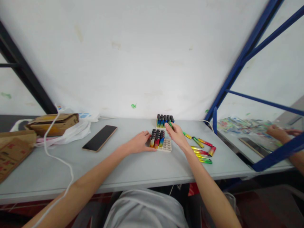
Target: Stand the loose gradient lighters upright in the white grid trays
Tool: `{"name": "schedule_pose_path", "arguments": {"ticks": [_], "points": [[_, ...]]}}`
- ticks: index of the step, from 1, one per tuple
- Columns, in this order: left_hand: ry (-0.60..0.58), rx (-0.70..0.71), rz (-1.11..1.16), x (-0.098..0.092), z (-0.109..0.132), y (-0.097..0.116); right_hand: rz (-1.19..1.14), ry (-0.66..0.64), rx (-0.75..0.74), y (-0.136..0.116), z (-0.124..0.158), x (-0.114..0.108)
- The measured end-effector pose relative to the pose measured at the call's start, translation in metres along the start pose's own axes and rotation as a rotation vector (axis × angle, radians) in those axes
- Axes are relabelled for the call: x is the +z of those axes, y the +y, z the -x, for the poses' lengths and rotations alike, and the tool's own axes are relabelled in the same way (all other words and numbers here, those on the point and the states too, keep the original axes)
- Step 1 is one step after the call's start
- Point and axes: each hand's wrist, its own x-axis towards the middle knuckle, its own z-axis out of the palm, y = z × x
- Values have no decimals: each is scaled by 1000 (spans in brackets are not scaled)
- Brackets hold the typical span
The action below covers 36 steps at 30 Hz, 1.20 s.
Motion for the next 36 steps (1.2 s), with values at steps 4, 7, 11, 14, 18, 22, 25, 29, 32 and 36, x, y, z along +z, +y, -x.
{"name": "schedule_pose_path", "arguments": {"ticks": [4, 7, 11, 14, 18, 22, 25, 29, 32, 36], "points": [[0, 1, -4, 0, 0, 1, 69, 184, -18, -1, 3, 9], [-9, -2, -12, -1, 1, 2, 120, 202, -19, -3, 5, 11], [-25, 1, -27, -2, 0, 2, 139, 212, -37, -3, 5, 10], [-36, -4, -46, -2, 0, 2, 146, 218, -41, -2, 5, 10], [-30, 1, -55, 0, 0, 0, 115, 194, -52, -2, 4, 8], [-21, 6, -47, 0, 0, 0, 92, 148, -76, -3, 4, 5], [-21, 1, -45, 0, 0, 1, 130, 185, -110, -4, 4, 5], [-13, 1, -38, 0, 0, 1, 153, 193, -124, -5, 4, 6], [-1, 7, -33, 1, 0, 0, 145, 185, -118, -6, 4, 6], [-7, 13, -33, 1, 0, -1, 100, 178, -94, -7, 5, 2]]}}
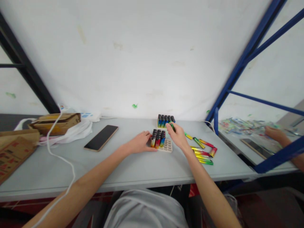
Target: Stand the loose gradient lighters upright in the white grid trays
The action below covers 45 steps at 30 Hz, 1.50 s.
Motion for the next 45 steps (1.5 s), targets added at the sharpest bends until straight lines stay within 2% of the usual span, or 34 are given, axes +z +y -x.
{"name": "schedule_pose_path", "arguments": {"ticks": [6, 12, 15, 18, 39, 42, 45], "points": [[1, 3, 0, 1, -1, 0, -138, -172, -30, -9, 0, -15], [-17, 0, -10, 0, -1, 0, 72, -339, -208, -22, 0, -34], [-13, -8, 3, -1, 0, 1, 128, -479, -189, -20, 1, -37], [2, -9, 15, -1, 0, 1, 132, -555, -145, -18, 1, -37], [-3, -6, 27, -1, 0, 2, 128, -593, -130, -23, 4, -37], [0, -9, 36, -1, -1, 1, 146, -543, -118, -24, 3, -45], [-12, -14, 32, -3, -1, 1, 238, -415, -99, -18, -1, -66]]}}
